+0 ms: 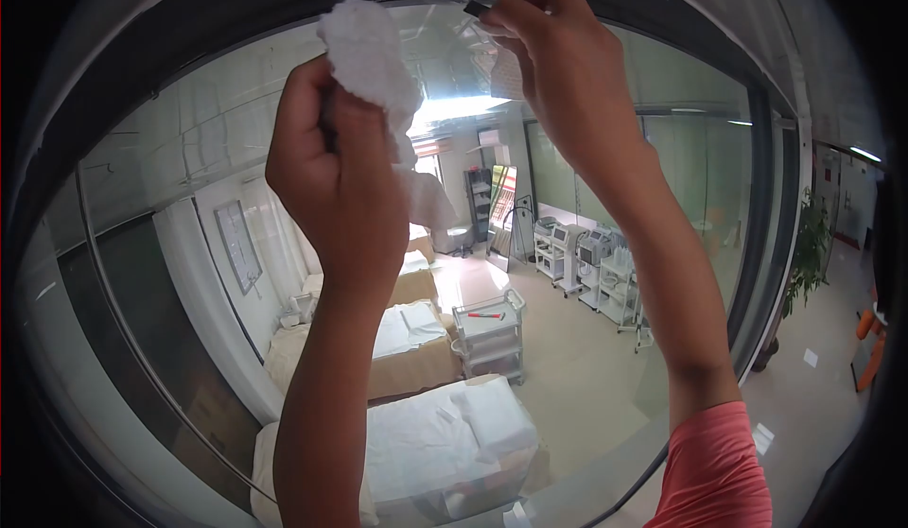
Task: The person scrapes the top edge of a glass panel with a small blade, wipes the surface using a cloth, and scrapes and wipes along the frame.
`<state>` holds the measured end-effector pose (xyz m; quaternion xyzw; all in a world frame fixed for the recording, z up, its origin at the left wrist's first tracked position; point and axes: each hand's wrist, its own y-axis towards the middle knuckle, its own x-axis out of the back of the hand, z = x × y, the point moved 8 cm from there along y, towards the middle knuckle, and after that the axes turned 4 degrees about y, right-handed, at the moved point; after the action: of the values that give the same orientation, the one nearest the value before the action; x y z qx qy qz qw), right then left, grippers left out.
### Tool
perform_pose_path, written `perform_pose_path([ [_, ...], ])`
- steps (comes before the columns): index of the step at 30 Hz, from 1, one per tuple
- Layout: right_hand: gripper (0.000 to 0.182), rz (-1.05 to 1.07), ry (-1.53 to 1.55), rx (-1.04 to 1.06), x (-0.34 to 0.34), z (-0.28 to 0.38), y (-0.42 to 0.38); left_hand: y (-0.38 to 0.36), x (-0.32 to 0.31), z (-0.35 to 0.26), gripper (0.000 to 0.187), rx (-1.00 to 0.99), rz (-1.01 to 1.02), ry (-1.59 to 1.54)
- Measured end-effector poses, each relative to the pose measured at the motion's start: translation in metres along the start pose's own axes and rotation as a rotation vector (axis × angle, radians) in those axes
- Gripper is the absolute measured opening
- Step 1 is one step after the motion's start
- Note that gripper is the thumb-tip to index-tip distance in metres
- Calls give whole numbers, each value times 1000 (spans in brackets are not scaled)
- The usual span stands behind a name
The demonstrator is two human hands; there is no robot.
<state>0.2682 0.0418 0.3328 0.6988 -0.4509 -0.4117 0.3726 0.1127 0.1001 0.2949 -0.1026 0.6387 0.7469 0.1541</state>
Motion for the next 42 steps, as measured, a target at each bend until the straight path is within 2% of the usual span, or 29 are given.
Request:
perform_pose_path([
  [3, 17, 78, -63, 22, 1, 12, -8, -2, 0, 2, 20, 56, 19, -17],
  [9, 20, 44, -29, -40, -2, 3, 2, -1, -1, 0, 19, 36, 32, -11],
  [17, 11, 83, -5, -74, -3, 10, -3, -2, -1, 1, 14, 31, 73, 31],
  [21, 11, 90, 22, -90, -4, 12, -9, 0, 1, 0, 14, 13, 66, 22],
  [22, 18, 71, -50, -114, -4, 10, -2, 0, 1, 2, 14, 27, 69, 21],
  [25, 12, 110, -5, -99, -2, 13, -2, -4, -2, 5, 14, 49, 83, 15],
  [28, 13, 108, 25, -128, -2, 11, -20, -1, 1, -2, 14, -20, 66, 25],
  [32, 14, 65, 56, -119, -4, 3, -9, -2, 1, -1, 13, 86, 91, 11],
  [35, 15, 139, 58, -171, 1, 6, -31, -3, 1, 6, 13, 57, 71, -7],
  [36, 16, 126, 29, -174, 1, 7, -34, -3, 2, 2, 13, 14, 73, 46],
  [39, 20, 43, 11, -186, -1, -3, -23, -3, 0, 2, 13, 48, 71, -6],
  [42, 19, 45, 37, -235, 0, -7, -32, -6, 1, 5, 14, 70, 81, 0],
])
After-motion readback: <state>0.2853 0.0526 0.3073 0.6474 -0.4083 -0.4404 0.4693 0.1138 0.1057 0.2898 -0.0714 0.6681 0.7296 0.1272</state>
